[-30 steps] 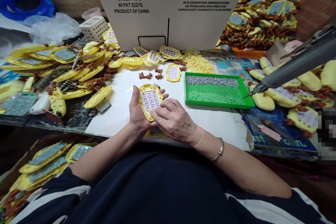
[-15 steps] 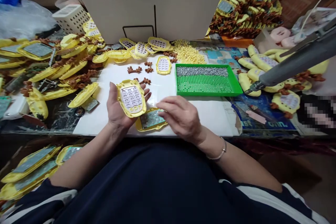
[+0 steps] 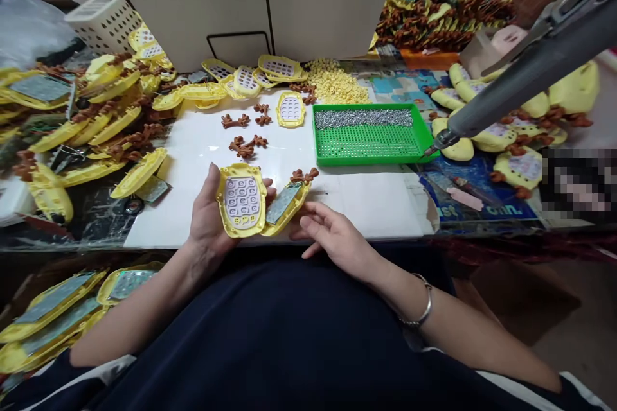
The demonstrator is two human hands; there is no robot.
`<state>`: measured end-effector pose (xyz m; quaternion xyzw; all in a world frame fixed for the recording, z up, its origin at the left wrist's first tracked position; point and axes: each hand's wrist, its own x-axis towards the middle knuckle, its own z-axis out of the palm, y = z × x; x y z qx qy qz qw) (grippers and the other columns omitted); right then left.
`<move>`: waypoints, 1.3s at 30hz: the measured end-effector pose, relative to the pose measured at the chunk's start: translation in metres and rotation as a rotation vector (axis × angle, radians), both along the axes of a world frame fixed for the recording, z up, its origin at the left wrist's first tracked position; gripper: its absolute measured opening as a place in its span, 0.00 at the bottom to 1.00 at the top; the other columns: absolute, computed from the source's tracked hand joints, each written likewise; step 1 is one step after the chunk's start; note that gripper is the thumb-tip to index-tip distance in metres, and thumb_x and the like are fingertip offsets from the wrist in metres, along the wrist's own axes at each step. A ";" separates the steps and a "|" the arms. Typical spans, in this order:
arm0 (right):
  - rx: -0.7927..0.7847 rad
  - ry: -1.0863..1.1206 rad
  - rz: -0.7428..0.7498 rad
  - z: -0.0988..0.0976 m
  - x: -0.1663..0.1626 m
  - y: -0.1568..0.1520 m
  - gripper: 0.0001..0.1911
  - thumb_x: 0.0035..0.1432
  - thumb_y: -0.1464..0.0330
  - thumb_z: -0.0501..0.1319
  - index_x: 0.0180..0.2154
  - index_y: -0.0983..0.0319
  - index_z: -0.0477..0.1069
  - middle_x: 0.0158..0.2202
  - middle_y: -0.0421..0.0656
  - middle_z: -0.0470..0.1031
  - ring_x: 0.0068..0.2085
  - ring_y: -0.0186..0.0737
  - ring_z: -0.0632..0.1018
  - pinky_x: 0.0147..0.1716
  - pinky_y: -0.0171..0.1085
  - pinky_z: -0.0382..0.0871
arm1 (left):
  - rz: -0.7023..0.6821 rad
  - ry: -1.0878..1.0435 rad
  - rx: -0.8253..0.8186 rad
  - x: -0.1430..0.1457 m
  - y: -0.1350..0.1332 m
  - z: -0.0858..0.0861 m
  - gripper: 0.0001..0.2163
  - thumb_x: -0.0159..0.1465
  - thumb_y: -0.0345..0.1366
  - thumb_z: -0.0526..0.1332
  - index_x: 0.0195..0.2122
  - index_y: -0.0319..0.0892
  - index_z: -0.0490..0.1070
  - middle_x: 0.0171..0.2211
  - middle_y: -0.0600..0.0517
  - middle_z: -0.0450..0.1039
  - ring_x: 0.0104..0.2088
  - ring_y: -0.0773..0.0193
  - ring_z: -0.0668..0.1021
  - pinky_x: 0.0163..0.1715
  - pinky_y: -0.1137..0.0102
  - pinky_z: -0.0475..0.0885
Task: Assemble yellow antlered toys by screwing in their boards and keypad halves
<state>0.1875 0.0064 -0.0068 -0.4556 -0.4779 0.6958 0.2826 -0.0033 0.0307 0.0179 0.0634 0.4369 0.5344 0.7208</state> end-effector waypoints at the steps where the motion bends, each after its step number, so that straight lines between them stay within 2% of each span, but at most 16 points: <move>1: 0.019 0.026 -0.012 0.000 -0.003 0.002 0.22 0.59 0.57 0.60 0.53 0.56 0.66 0.48 0.47 0.75 0.42 0.39 0.80 0.28 0.34 0.79 | -0.024 -0.016 -0.018 0.001 -0.002 0.000 0.26 0.68 0.53 0.44 0.37 0.36 0.73 0.27 0.44 0.79 0.32 0.56 0.83 0.40 0.61 0.79; 5: -0.043 0.125 -0.108 0.001 -0.014 0.008 0.21 0.55 0.49 0.60 0.41 0.58 0.67 0.45 0.45 0.76 0.39 0.38 0.79 0.31 0.37 0.78 | -0.077 -0.058 -0.046 0.006 -0.007 -0.002 0.28 0.68 0.52 0.44 0.36 0.34 0.75 0.27 0.42 0.80 0.32 0.54 0.83 0.40 0.61 0.79; 8: -0.094 0.173 -0.152 0.005 -0.019 0.011 0.22 0.52 0.49 0.64 0.35 0.60 0.65 0.44 0.44 0.77 0.36 0.35 0.78 0.32 0.34 0.76 | -0.084 -0.063 -0.037 0.009 -0.009 -0.002 0.27 0.68 0.51 0.46 0.35 0.34 0.75 0.29 0.42 0.80 0.36 0.54 0.83 0.43 0.62 0.78; 12: -0.131 0.250 -0.186 0.007 -0.018 0.016 0.19 0.50 0.59 0.67 0.41 0.59 0.67 0.46 0.44 0.77 0.38 0.35 0.78 0.34 0.32 0.75 | -0.124 -0.103 -0.027 0.009 -0.011 0.001 0.27 0.67 0.53 0.47 0.37 0.33 0.76 0.30 0.41 0.80 0.38 0.52 0.83 0.44 0.59 0.78; 15: -0.159 0.378 -0.184 0.005 -0.013 0.019 0.25 0.49 0.61 0.67 0.49 0.58 0.65 0.47 0.44 0.77 0.43 0.38 0.79 0.42 0.36 0.75 | -0.112 -0.102 0.027 0.006 -0.012 0.004 0.29 0.67 0.54 0.45 0.36 0.33 0.76 0.30 0.41 0.80 0.34 0.55 0.83 0.42 0.61 0.78; 17: -0.163 0.463 -0.140 0.004 -0.009 0.022 0.29 0.48 0.61 0.67 0.52 0.58 0.65 0.49 0.44 0.76 0.43 0.39 0.79 0.46 0.39 0.74 | -0.056 -0.075 0.062 0.004 -0.012 0.004 0.30 0.68 0.54 0.44 0.35 0.33 0.76 0.30 0.42 0.80 0.30 0.58 0.83 0.39 0.64 0.79; 21: -0.154 0.499 -0.104 0.008 -0.005 0.026 0.29 0.47 0.57 0.66 0.51 0.56 0.66 0.49 0.42 0.76 0.39 0.40 0.81 0.40 0.38 0.76 | 0.110 -0.027 0.123 0.004 -0.011 0.000 0.29 0.68 0.55 0.43 0.36 0.35 0.75 0.31 0.45 0.80 0.28 0.62 0.82 0.37 0.67 0.79; 23: -0.119 0.463 -0.089 0.012 -0.006 0.027 0.31 0.47 0.55 0.65 0.53 0.56 0.65 0.51 0.45 0.75 0.41 0.43 0.81 0.39 0.41 0.76 | 0.131 -0.032 0.124 0.007 -0.010 -0.004 0.30 0.67 0.56 0.43 0.37 0.36 0.74 0.31 0.46 0.79 0.27 0.62 0.81 0.36 0.66 0.79; 25: -0.056 0.415 -0.082 0.015 -0.008 0.029 0.30 0.48 0.54 0.63 0.53 0.57 0.65 0.52 0.47 0.74 0.44 0.45 0.80 0.41 0.43 0.76 | 0.123 -0.063 0.116 0.010 -0.008 -0.009 0.32 0.67 0.58 0.41 0.41 0.36 0.74 0.31 0.45 0.79 0.27 0.61 0.81 0.37 0.65 0.79; 28: 0.048 0.326 -0.069 0.017 -0.013 0.032 0.29 0.50 0.56 0.63 0.53 0.57 0.65 0.50 0.47 0.75 0.42 0.43 0.80 0.45 0.43 0.75 | 0.114 -0.127 0.122 0.016 -0.005 -0.016 0.34 0.65 0.61 0.40 0.46 0.35 0.71 0.34 0.42 0.79 0.33 0.57 0.82 0.41 0.61 0.78; 31: 0.209 0.116 -0.038 0.018 -0.020 0.036 0.32 0.49 0.58 0.65 0.55 0.58 0.62 0.51 0.48 0.74 0.43 0.41 0.79 0.46 0.44 0.74 | 0.126 -0.136 0.162 0.022 -0.003 -0.021 0.33 0.64 0.62 0.43 0.51 0.38 0.70 0.40 0.41 0.79 0.41 0.53 0.81 0.45 0.59 0.76; 35: 0.551 -0.287 0.028 0.020 -0.030 0.038 0.31 0.52 0.60 0.64 0.57 0.60 0.63 0.53 0.49 0.72 0.44 0.42 0.77 0.41 0.42 0.76 | 0.063 -0.101 0.242 0.029 -0.004 -0.026 0.35 0.59 0.66 0.48 0.50 0.39 0.72 0.45 0.42 0.78 0.50 0.51 0.78 0.50 0.59 0.73; 39: 0.955 -0.496 0.083 0.021 -0.037 0.036 0.28 0.56 0.62 0.62 0.57 0.60 0.63 0.53 0.50 0.72 0.50 0.44 0.76 0.48 0.44 0.74 | 0.033 -0.033 0.342 0.031 -0.008 -0.032 0.38 0.50 0.69 0.55 0.46 0.40 0.74 0.44 0.43 0.78 0.53 0.47 0.76 0.52 0.58 0.72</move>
